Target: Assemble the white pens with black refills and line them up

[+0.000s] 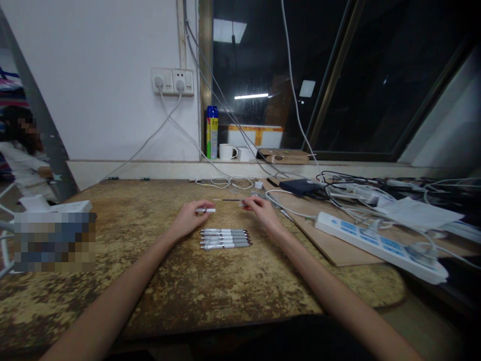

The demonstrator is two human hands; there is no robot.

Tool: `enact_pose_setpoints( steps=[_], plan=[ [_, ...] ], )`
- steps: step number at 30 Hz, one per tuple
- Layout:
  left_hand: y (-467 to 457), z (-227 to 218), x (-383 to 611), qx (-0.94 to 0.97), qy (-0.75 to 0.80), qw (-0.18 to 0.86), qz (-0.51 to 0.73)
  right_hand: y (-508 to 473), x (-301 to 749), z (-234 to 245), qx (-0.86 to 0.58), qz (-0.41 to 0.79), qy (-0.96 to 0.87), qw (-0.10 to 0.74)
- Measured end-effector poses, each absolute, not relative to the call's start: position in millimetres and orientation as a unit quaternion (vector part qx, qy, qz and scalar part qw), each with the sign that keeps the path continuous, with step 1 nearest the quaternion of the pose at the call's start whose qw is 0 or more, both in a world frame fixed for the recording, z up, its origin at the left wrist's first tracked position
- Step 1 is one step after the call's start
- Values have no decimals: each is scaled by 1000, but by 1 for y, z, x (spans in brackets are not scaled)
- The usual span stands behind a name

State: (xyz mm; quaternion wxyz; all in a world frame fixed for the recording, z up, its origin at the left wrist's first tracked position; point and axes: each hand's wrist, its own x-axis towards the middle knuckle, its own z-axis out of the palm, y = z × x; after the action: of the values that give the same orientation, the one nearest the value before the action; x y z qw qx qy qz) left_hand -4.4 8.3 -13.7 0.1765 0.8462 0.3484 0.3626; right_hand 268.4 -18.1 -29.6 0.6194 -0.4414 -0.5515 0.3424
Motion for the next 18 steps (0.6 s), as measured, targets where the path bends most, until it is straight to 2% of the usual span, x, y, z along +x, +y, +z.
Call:
enact_pose_setpoints(
  steps=[18],
  plan=[
    [7,-10,-4,846,353,177,358,-25,264,-24,-439,387,-521,622]
  ],
)
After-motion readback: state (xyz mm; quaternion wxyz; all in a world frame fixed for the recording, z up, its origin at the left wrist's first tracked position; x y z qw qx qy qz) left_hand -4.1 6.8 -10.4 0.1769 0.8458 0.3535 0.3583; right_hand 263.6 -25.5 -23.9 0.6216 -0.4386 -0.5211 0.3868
